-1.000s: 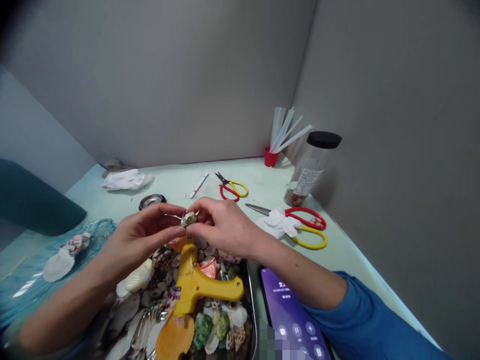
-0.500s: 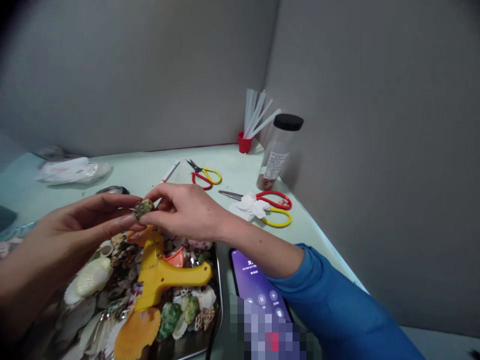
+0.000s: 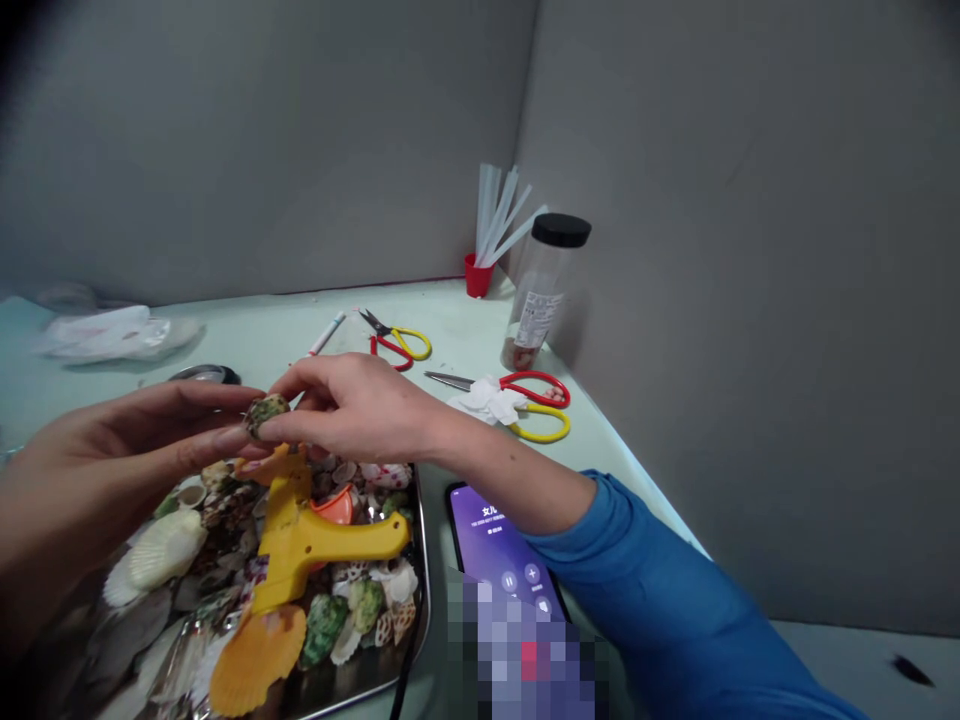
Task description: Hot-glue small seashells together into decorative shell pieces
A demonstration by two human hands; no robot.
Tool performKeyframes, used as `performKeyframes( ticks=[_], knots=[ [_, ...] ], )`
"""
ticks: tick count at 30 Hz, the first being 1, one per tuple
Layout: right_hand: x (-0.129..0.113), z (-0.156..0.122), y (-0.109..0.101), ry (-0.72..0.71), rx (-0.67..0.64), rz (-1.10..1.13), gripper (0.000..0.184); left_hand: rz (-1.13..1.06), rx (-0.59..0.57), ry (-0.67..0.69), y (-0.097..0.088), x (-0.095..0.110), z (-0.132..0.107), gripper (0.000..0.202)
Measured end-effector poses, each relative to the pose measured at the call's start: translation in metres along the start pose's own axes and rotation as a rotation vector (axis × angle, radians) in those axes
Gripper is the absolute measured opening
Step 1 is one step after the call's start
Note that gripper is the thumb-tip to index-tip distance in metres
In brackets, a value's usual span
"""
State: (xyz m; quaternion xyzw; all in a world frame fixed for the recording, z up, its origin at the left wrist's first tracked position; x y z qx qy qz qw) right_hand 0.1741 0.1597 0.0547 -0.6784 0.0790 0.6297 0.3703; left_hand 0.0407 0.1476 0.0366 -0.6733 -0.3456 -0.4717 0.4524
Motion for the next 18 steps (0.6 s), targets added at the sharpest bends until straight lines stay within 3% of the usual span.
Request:
performKeyframes(
  ticks=[18],
  knots=[
    [0.0042, -0.0010, 0.0021, 0.027, -0.001, 0.117, 0.022, -0.070, -0.012, 0.022, 0.0042, 0.0096, -0.0026, 0.026]
  ],
)
Point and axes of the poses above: each hand's wrist, its own z-axis towards the middle knuckle, its own y-axis out of the palm, x = y × z, the point moved 9 cm from there along z, towards the middle knuckle, and after that the axes turned 14 degrees about -x, right-handed, at the moved point
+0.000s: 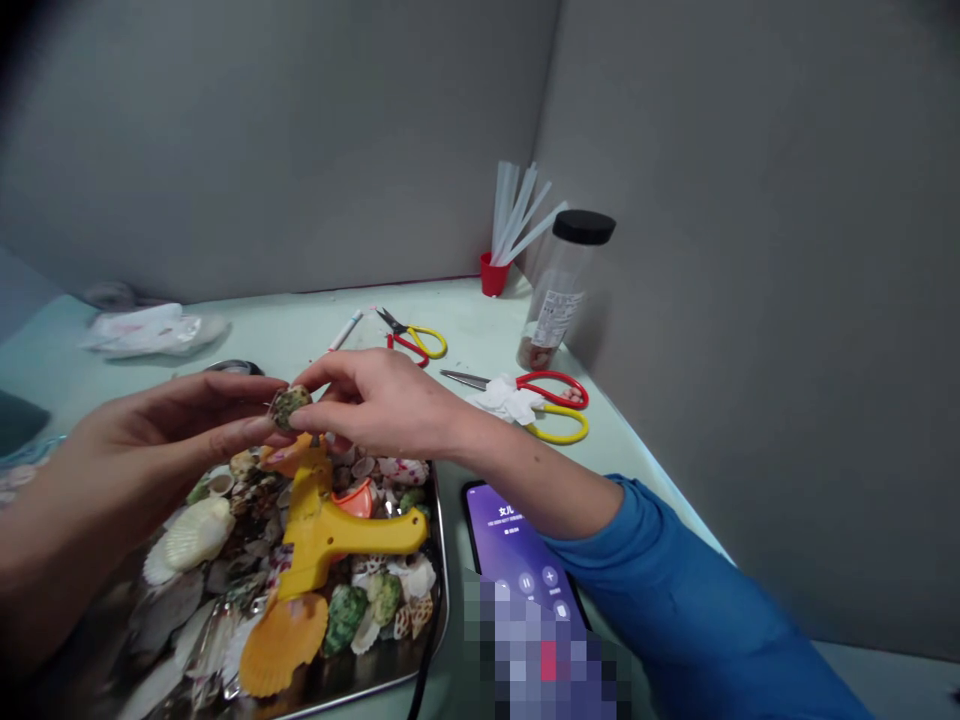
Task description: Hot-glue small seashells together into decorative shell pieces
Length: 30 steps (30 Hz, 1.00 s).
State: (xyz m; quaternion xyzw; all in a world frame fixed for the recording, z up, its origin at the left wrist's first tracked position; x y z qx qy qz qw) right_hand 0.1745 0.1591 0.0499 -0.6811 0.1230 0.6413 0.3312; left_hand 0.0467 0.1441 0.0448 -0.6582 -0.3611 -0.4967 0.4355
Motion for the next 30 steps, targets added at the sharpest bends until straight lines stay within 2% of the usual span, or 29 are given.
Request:
performKeyframes(
  ticks=[19, 26, 30],
  knots=[
    [-0.0048, -0.0011, 0.0026, -0.049, 0.008, 0.100, 0.021, -0.035, -0.114, 0.114, 0.0039, 0.0022, 0.0016, 0.025],
    [-0.0051, -0.0014, 0.0034, -0.051, 0.015, 0.108, 0.022, 0.049, -0.040, 0.095, -0.0012, 0.0031, 0.0001, 0.028],
    [-0.0043, -0.0020, 0.0030, -0.045, 0.030, 0.120, 0.022, 0.068, -0.035, 0.106, -0.0016, 0.0041, 0.0001, 0.031]
  ],
)
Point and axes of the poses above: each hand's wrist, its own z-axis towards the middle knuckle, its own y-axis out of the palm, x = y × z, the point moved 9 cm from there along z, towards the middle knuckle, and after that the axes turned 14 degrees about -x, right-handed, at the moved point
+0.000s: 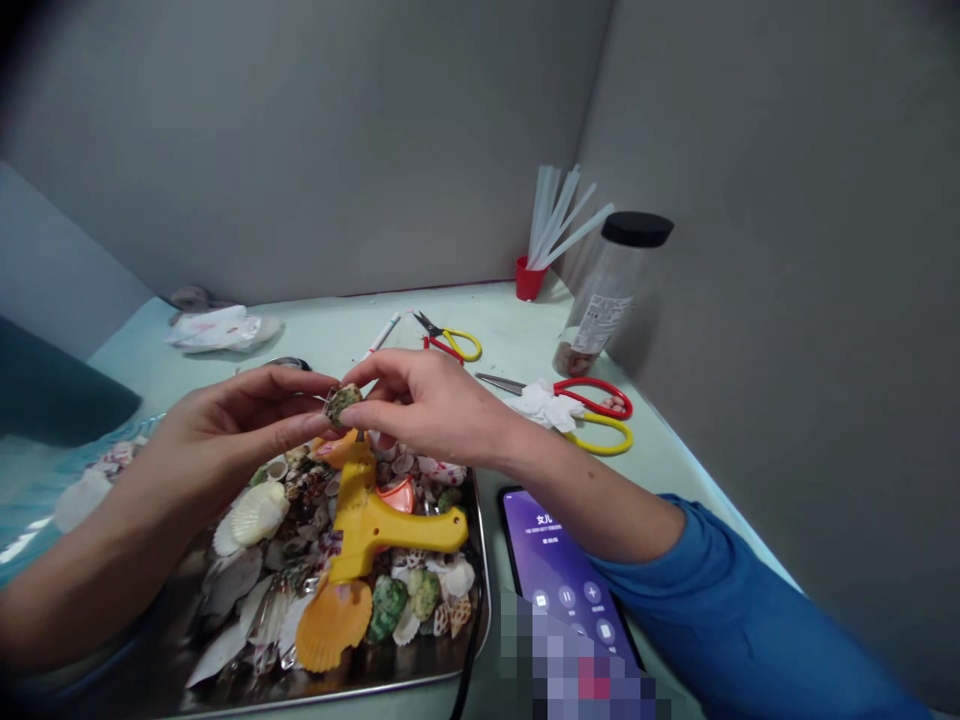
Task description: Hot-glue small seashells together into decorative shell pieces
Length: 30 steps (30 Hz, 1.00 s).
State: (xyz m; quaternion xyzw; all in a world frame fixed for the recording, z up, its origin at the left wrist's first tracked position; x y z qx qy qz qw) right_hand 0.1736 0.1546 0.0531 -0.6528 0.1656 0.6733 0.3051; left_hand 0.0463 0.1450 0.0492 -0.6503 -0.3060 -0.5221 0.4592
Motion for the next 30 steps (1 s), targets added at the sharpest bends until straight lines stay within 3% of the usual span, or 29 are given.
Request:
performKeyframes(
  ticks=[30],
  knots=[
    [0.0002, 0.0003, -0.0009, 0.007, 0.014, 0.010, 0.019, 0.025, -0.047, 0.027, 0.0025, 0.0014, 0.0004, 0.034]
  ],
)
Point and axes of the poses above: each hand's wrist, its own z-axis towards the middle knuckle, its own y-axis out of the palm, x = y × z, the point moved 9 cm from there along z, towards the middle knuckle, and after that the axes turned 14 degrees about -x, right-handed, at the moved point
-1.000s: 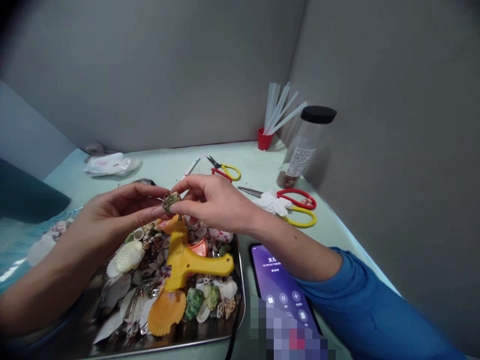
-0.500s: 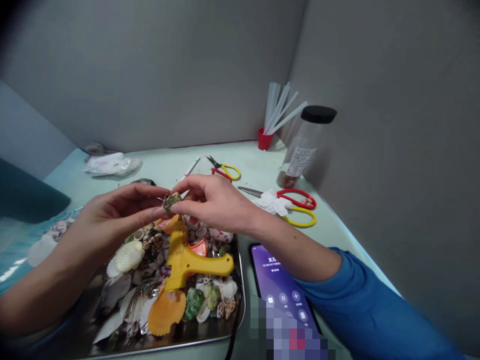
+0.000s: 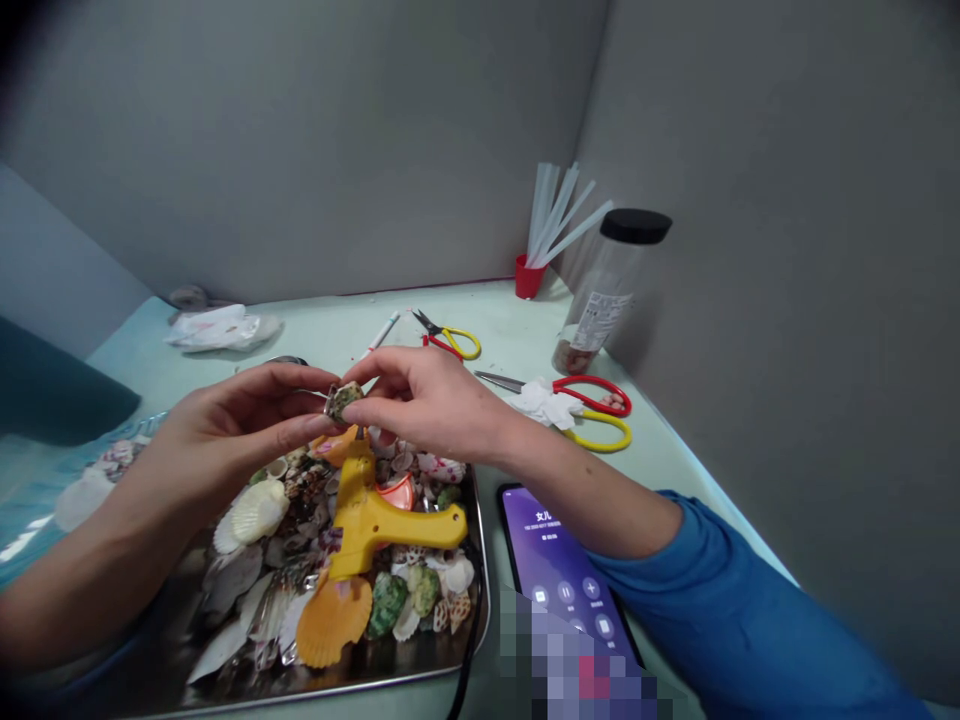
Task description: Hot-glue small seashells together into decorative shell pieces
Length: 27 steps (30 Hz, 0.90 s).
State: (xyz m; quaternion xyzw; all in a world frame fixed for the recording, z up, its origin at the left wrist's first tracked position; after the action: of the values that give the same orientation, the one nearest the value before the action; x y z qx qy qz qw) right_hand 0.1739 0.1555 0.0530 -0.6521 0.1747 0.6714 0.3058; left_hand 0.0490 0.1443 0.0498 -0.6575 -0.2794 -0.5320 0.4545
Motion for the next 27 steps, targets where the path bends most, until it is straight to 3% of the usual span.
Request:
performKeyframes(
  ticks=[11, 27],
  knots=[
    [-0.0003, -0.0001, 0.0007, -0.032, -0.005, -0.023, 0.020, 0.061, 0.039, 0.022, -0.0030, 0.0022, -0.0012, 0.028],
    [-0.0003, -0.0006, 0.0003, 0.008, -0.009, 0.001, 0.019, -0.031, 0.007, 0.007, -0.0006, -0.0011, -0.0012, 0.029]
  ],
)
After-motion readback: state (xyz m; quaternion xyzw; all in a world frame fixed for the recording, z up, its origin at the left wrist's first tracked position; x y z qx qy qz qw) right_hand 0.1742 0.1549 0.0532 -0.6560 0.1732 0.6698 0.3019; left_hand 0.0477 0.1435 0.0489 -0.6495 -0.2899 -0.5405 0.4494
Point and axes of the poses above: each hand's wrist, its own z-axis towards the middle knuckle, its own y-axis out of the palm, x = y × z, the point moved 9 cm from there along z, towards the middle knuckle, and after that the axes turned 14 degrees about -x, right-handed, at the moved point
